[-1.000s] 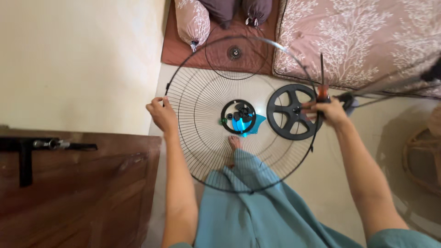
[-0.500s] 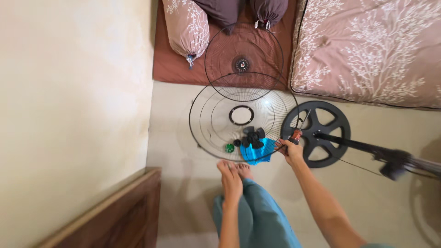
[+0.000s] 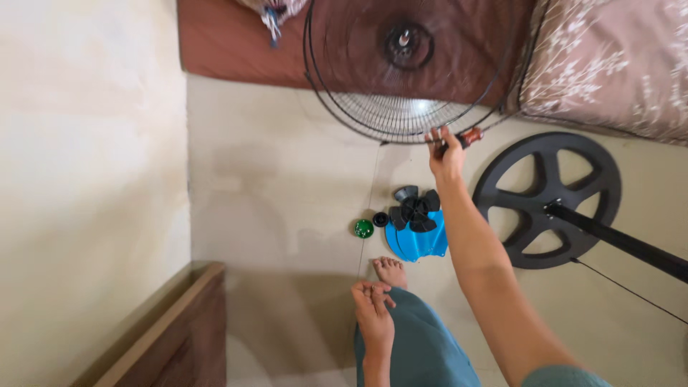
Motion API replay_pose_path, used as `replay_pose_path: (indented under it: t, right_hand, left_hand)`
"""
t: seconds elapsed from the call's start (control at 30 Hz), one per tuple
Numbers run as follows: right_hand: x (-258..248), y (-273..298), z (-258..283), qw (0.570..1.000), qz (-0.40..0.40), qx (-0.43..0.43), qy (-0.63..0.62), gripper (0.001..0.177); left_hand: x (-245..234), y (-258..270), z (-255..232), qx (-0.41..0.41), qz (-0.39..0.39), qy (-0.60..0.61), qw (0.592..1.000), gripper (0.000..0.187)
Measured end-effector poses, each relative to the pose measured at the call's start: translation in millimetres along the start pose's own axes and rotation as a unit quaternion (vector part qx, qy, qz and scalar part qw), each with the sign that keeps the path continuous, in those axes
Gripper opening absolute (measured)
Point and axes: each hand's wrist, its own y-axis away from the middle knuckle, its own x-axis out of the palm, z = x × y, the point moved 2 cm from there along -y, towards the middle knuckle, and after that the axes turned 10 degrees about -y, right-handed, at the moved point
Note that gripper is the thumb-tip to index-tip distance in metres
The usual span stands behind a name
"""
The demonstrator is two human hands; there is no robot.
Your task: The person uses a screwdriver to remove screws from the front grill of a standing fan. They detach the grill and set it aside, then proceed to remove the fan blades and the rear grill, placing each component on the floor.
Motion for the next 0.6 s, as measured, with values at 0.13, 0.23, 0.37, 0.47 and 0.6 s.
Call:
replay_pose_path:
  t: [0.13,0.23,0.37,0.47,0.6]
  right_hand:
    - [-27.5,-47.1,-11.3,0.998,-0.039,0.040,0.030,0.021]
    - [-48.2,-58.1,-0.9,0.994,-0.049,0.060,0.079,0.026]
    - [-94.0,-23.8,12.7,0.989,-0.053,0.019,0.139,0.041]
    - [-129.8,32.0,9.0,0.987,-0.047,0.036,0.149,0.050]
    - [-177.6,105.6,-15.8,0.979,-0.084,0.102,0.155,0.050]
  left_hand:
    - [7.1,-19.4,25.1,-0.010,-0.011,-0.019,1.000,0.012]
    - [6.0,-28.4,51.5,-0.013,-0.036,-0.040,0.998,0.016]
    - [2.8,-62.2,109.5,0.030,-0.126,-0.076,0.989,0.016]
    - [8.3,-101.2,165.8,-0.011,-0.136,-0.024,0.990,0.018]
    - [30.9,-162.2,228.3,-0.047,-0.155,-0.044,0.986,0.018]
